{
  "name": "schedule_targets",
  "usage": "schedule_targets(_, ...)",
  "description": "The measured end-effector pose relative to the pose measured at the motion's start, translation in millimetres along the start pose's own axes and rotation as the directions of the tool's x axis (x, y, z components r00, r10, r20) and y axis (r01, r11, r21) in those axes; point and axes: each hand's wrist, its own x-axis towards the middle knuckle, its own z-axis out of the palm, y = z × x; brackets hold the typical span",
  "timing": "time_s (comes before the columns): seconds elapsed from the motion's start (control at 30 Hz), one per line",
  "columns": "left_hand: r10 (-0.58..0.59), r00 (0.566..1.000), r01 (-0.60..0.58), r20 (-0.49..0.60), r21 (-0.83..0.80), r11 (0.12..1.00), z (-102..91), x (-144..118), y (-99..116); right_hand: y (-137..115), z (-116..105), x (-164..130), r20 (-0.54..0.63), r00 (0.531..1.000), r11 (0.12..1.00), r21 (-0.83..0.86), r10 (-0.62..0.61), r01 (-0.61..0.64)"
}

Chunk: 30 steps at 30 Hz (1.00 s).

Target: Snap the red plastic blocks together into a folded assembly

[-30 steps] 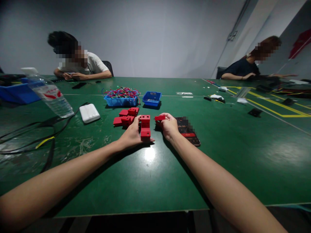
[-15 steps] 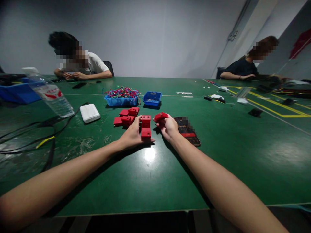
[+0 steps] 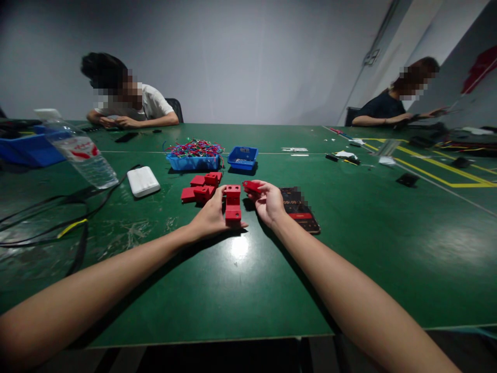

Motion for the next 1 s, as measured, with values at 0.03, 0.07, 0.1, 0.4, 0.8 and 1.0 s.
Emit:
schedule_targets(0.03, -0.001, 1.0, 0.001, 0.001, -0.003, 1.0, -0.1, 0.0, 0.2, 0.2, -0.4, 0.9, 0.007, 1.0, 1.0, -0.002, -0.018, 0.018)
schedule_targets(0.07, -0.001, 1.0, 0.001, 0.002, -0.006, 1.0, -0.1, -0.1, 0.5, 0.7, -0.9, 2.0, 0.011, 0.999, 0.999, -0.015, -0.039, 0.039)
schedule_targets(0.1, 0.0, 1.0, 0.0, 0.001, -0.008, 1.0, -0.1, -0.1, 0.6, 1.5, -1.4, 3.0, 0.011, 0.998, 0.997, -0.039, -0.059, 0.059)
schedule_targets(0.4, -0.001, 1.0, 0.001, -0.001, 0.012, 1.0, 0.2, 0.3, 1.4, 8.2, -2.0, 2.6, -0.011, 0.996, 0.99, -0.114, -0.083, 0.082)
schedule_targets(0.8, 0.009, 1.0, -0.009, -0.006, 0.003, 1.0, 0.8, 0.2, 0.5, 16.2, -10.9, 4.6, 0.089, 0.986, 0.954, -0.254, -0.143, 0.161)
schedule_targets(1.0, 0.013, 1.0, -0.013, -0.009, 0.011, 1.0, 1.2, 1.2, 0.2, 14.1, -8.9, 4.0, 0.064, 0.987, 0.952, -0.262, -0.144, 0.156)
